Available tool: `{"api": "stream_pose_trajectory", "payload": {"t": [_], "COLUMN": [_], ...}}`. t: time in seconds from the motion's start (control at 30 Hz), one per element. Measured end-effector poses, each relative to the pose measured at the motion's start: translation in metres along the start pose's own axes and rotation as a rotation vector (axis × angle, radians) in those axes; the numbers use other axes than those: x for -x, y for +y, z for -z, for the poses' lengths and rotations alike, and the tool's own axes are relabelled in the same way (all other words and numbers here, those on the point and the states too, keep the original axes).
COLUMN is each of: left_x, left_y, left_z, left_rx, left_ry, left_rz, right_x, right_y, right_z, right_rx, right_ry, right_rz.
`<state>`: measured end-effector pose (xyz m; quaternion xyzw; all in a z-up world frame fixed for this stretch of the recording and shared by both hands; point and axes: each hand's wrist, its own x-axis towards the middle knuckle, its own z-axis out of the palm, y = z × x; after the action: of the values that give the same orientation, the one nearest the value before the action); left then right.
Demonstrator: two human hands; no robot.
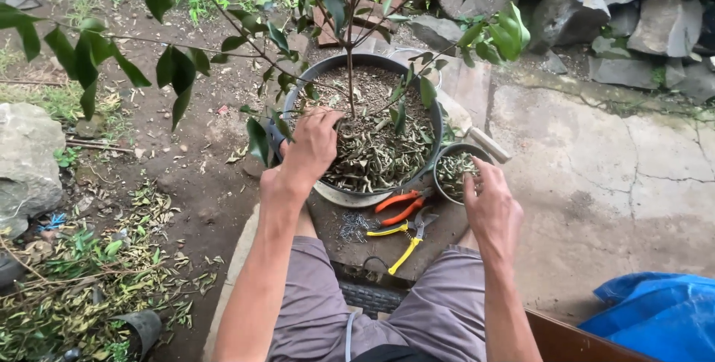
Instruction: Picking leaves from a small tree in a pot and placing them into a small container.
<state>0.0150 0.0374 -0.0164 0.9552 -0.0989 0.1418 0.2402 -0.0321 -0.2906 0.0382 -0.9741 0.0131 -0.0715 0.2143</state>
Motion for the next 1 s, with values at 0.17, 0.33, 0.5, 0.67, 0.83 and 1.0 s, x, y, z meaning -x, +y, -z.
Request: {"api": "stream_pose_trajectory", "payload": {"t": [0.17,0.33,0.5,0.67,0.83,1.0], "left_x": [0.027,0.042,0.054,0.086,0.122,0.121], "left_y": [0.052,0.069,0.094,0.055,0.057,0.078], "left_z": [0.053,0.054,0.116,0.092,0.095,0.127], "left_rx": [0.298,0.330,-0.078,0.247,0.564,0.781], "left_ry": [-0.206,-0.120,0.175,0.286,0.121,-0.156], "left_rz": [0.100,0.019,0.054,-0.012,-0.079,-0.049], "right_x": [0.007,-0.013,-0.047,-0.065,-0.057,-0.051], "right_y": [-0.065,-0.090,-0.102,-0.113,-0.153,-0.160], "right_z": [0.036,-0.018,-0.069,-0.051,-0.031,-0.077], "right_rx": [0.071,-0.364,-0.048,-0.057,-0.145,0.006], "right_ry": [-0.082,-0.211,-0.205,-0.175,-0.397,-0.292], "right_rz": [0.074,0.492,0.839,0.862,1.007,1.169]}}
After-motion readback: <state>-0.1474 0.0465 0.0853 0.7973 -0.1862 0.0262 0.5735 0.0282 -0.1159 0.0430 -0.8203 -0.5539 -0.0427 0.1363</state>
